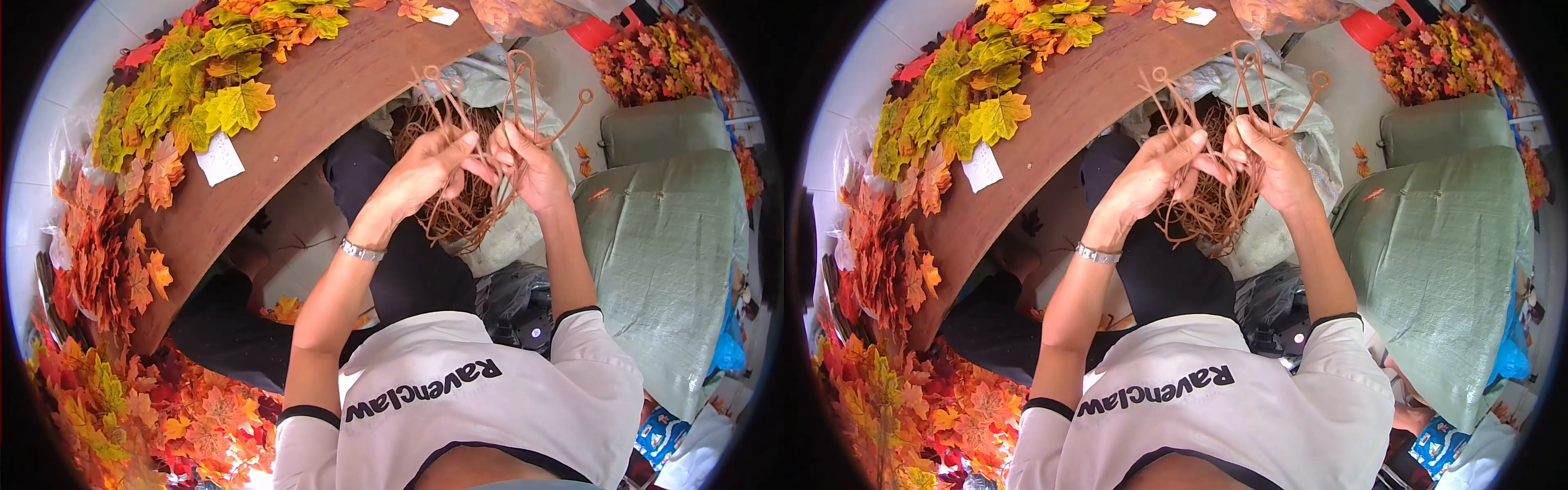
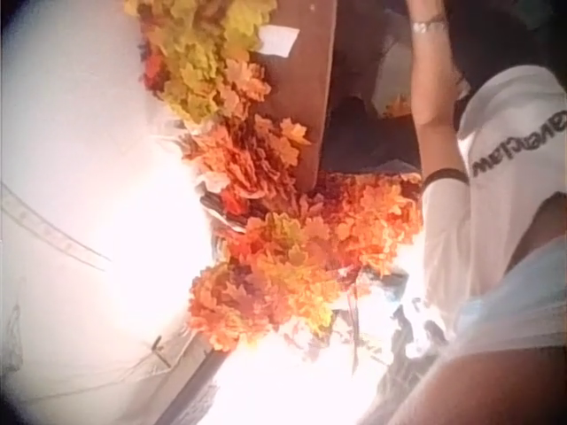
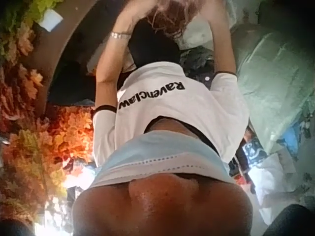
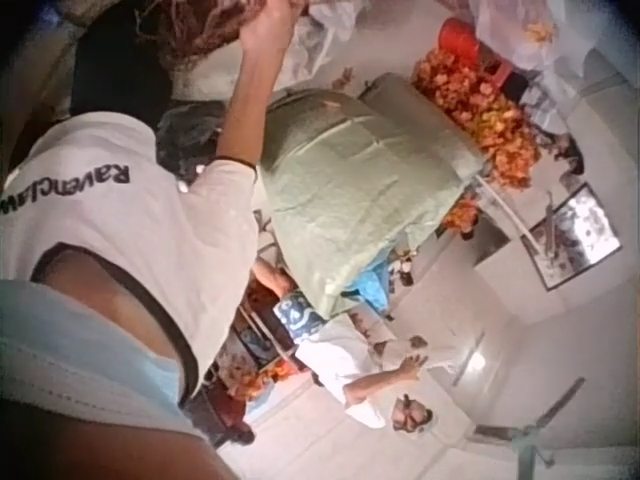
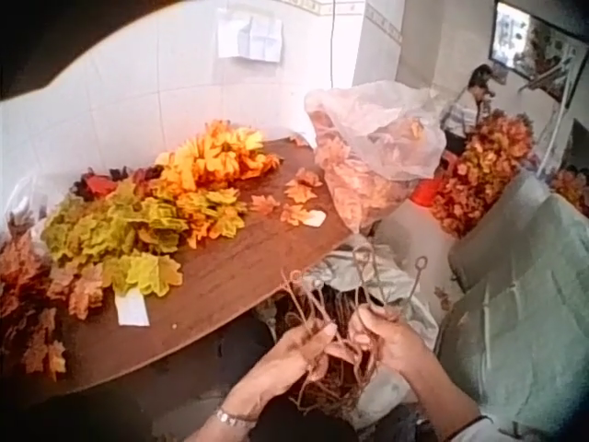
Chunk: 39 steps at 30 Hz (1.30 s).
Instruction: The person assembles artificial maple leaf branches by hand, attaching individual artificial leaves to a wire stem.
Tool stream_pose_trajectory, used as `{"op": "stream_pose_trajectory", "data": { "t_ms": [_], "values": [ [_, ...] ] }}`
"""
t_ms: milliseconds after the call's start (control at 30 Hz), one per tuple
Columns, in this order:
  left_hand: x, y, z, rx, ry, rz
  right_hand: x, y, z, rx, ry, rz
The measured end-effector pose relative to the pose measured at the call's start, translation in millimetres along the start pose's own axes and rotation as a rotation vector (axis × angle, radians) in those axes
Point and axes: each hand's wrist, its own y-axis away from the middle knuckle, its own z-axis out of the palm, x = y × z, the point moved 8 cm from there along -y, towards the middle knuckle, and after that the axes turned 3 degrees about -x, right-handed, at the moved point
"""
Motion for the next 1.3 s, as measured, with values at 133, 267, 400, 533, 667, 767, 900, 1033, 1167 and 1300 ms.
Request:
{"op": "stream_pose_trajectory", "data": {
  "t_ms": [133,267,400,533,667,767,900,1033,1167,1300],
  "values": [
    [0.9,8.8,15.7,-0.157,0.114,-0.023,4.3,3.8,6.9,0.035,-0.105,0.133],
    [7.2,15.1,8.8,-0.096,0.095,-0.031,-2.0,6.6,15.0,-0.083,-0.049,0.128],
    [16.0,19.8,17.5,-0.145,-0.036,-0.037,-12.8,12.8,10.1,-0.1,0.032,0.115],
    [5.2,18.8,24.7,-0.219,0.049,-0.167,-19.8,8.7,8.3,-0.139,0.088,0.087],
    [-8.5,28.5,25.5,-0.209,0.011,-0.291,-19.9,9.3,12.3,-0.257,0.29,0.074],
    [-3.1,37.4,20.1,-0.198,-0.117,-0.221,-22.8,14.6,12.4,-0.173,0.356,0.132],
    [21.1,58.4,-5.7,-0.118,-0.253,-0.219,-52.8,13.0,-38.2,0.067,0.144,-0.038],
    [6.4,94.6,-62.5,0.15,-0.045,-0.183,-143.0,53.5,-154.3,0.439,0.021,-0.325],
    [-2.5,92.1,-58.0,0.104,-0.072,-0.205,-186.2,56.1,-250.2,0.782,0.278,-0.475],
    [5.1,79.0,-59.9,0.208,-0.083,-0.137,-248.4,64.2,-224.7,0.709,0.314,-0.584]
  ]
}}
